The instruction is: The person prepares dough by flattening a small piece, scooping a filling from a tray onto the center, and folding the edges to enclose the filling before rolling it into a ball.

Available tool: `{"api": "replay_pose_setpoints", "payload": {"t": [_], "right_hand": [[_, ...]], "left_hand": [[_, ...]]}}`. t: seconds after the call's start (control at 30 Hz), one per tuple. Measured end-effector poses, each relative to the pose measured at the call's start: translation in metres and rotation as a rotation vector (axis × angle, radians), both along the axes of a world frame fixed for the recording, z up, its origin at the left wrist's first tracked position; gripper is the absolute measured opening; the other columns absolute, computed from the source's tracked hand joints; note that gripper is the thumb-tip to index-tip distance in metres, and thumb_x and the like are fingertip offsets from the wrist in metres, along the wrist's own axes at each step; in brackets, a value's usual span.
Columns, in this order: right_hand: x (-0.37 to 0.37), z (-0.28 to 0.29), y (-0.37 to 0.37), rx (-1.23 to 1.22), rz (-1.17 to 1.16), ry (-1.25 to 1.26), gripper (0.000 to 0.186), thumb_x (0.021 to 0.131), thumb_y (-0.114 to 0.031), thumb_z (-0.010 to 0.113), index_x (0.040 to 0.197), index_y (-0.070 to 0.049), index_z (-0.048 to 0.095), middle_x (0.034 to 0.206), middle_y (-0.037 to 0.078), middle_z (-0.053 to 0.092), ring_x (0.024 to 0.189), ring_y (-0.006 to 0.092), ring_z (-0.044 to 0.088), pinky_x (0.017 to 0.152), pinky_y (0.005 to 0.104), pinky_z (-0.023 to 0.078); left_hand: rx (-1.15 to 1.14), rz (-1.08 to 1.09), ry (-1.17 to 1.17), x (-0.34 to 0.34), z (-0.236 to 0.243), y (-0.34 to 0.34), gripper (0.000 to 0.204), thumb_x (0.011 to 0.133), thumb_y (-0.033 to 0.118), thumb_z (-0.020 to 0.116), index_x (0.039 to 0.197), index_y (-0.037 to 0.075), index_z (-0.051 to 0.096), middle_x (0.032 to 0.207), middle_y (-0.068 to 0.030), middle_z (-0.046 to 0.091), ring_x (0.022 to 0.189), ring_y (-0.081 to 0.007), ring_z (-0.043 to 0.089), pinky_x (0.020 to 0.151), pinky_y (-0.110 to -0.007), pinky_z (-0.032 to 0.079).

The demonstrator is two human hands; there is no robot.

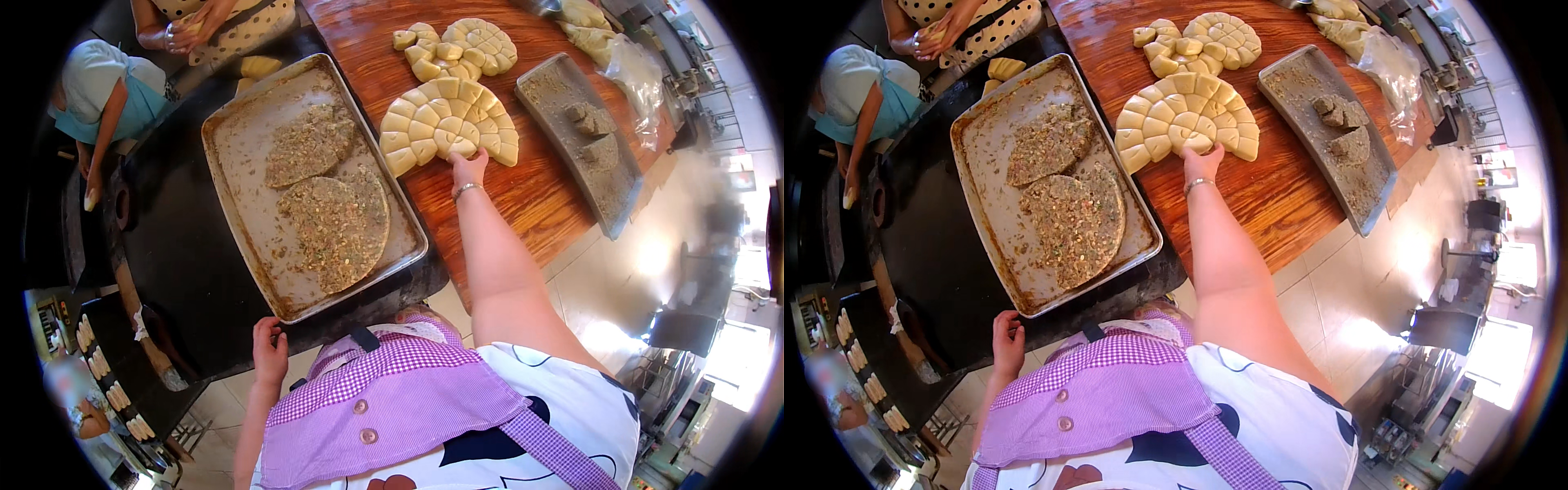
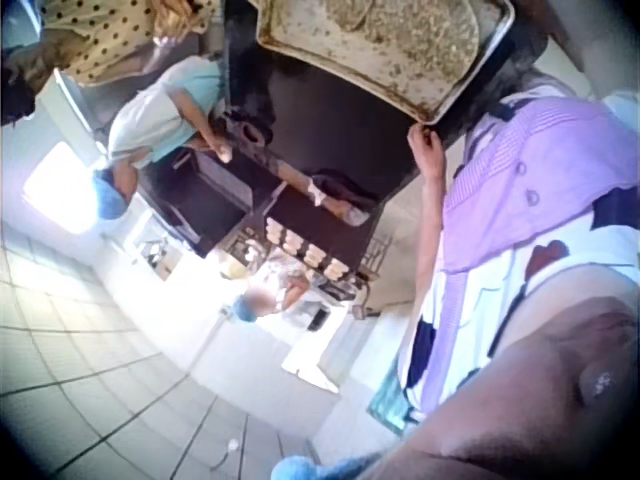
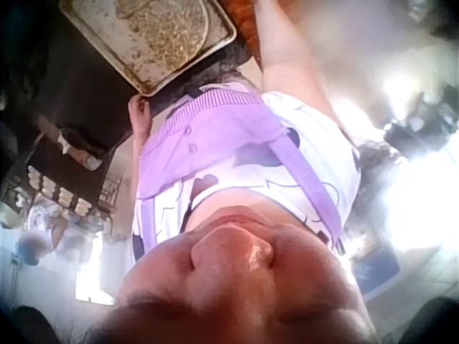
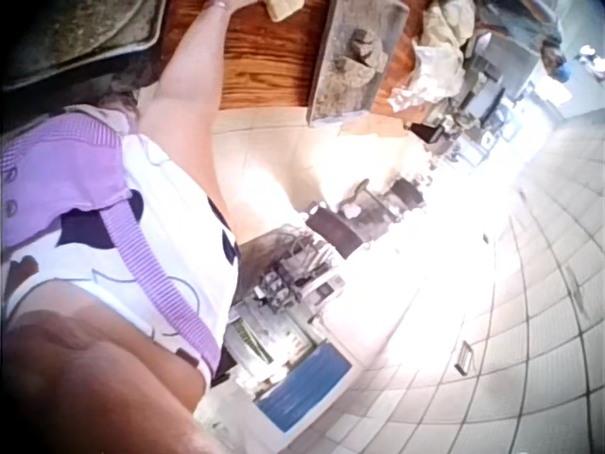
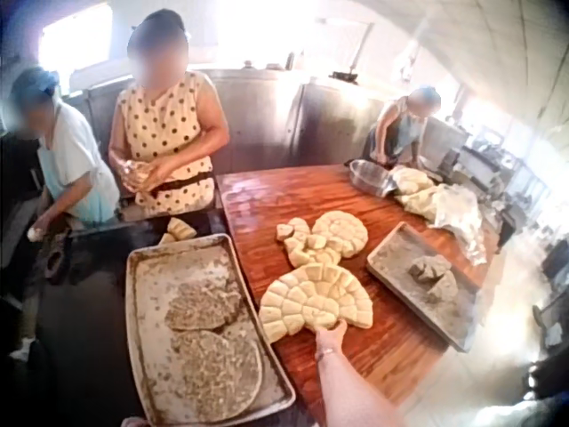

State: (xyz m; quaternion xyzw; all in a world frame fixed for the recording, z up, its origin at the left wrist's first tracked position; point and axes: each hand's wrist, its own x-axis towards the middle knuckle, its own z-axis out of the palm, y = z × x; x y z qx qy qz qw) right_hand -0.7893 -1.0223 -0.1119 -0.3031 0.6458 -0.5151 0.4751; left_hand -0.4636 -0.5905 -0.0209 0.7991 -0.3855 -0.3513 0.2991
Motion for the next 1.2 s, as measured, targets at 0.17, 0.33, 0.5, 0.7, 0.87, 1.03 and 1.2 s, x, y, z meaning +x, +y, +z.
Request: {"api": "replay_pose_setpoints", "payload": {"t": [0.17,0.33,0.5,0.7,0.87,1.03,1.2], "right_hand": [[-0.01,0.025,0.013,0.132,0.264,0.723,0.08,0.055,-0.02,0.089,0.122,0.001,0.052,0.127,0.023,0.052,0.119,0.0343,0.05,0.099,0.0384,0.045],[-0.025,0.033,-0.008,0.009,0.419,0.672,0.064,0.059,-0.033,0.089,0.103,0.002,0.06,0.101,0.021,0.065,0.093,0.0337,0.063,0.085,0.04,0.051],[-0.068,0.071,0.039,-0.056,0.391,0.684,0.048,0.066,-0.018,0.086,0.104,-0.003,0.06,0.103,0.013,0.066,0.09,0.0243,0.064,0.082,0.0336,0.052],[-0.138,0.022,0.135,-0.315,0.545,0.626,0.055,0.069,-0.006,0.082,0.119,-0.008,0.059,0.125,0.009,0.058,0.123,0.0251,0.05,0.105,0.0378,0.04],[-0.142,-0.001,0.157,-0.128,0.474,0.651,0.078,0.063,-0.014,0.085,0.132,-0.004,0.048,0.127,0.017,0.053,0.121,0.0335,0.049,0.106,0.0409,0.039],[-0.096,0.041,0.137,0.033,0.401,0.991,0.089,0.059,-0.023,0.09,0.131,0.002,0.044,0.13,0.022,0.051,0.12,0.037,0.048,0.104,0.0427,0.04],[-0.123,0.0,0.146,-0.198,0.585,0.864,0.073,0.067,-0.02,0.085,0.127,0.002,0.049,0.135,0.018,0.049,0.13,0.0379,0.04,0.109,0.0422,0.034]], "left_hand": [[0.008,-0.079,-0.023,-0.034,0.013,-0.005,0.033,0.082,-0.006,0.06,0.113,0.003,0.058,0.121,-0.0111,0.053,0.093,-0.0219,0.059,0.084,-0.031,0.05],[0.02,-0.158,-0.084,-0.05,0.015,-0.019,0.03,0.082,-0.003,0.062,0.112,0.002,0.059,0.118,-0.0129,0.055,0.094,-0.0239,0.06,0.085,-0.033,0.05],[0.038,-0.17,-0.025,-0.058,0.014,-0.026,0.029,0.084,-0.002,0.061,0.113,0.002,0.058,0.118,-0.013,0.056,0.094,-0.0241,0.061,0.085,-0.032,0.05],[0.001,-0.252,0.047,-0.059,0.004,-0.042,0.029,0.085,-0.003,0.06,0.113,0.003,0.058,0.114,-0.013,0.057,0.094,-0.0235,0.061,0.085,-0.032,0.05],[0.014,-0.35,0.004,-0.052,0.012,-0.062,0.03,0.085,-0.003,0.061,0.113,0.003,0.057,0.113,-0.0123,0.058,0.094,-0.0245,0.061,0.085,-0.033,0.05],[0.003,-0.395,0.033,-0.059,0.016,-0.074,0.031,0.085,-0.002,0.061,0.115,0.004,0.057,0.113,-0.0127,0.058,0.095,-0.0249,0.061,0.086,-0.033,0.05],[0.007,-0.426,0.062,-0.064,0.016,-0.075,0.032,0.085,-0.001,0.061,0.116,0.003,0.056,0.113,-0.0133,0.057,0.095,-0.0247,0.061,0.086,-0.033,0.05]]}}
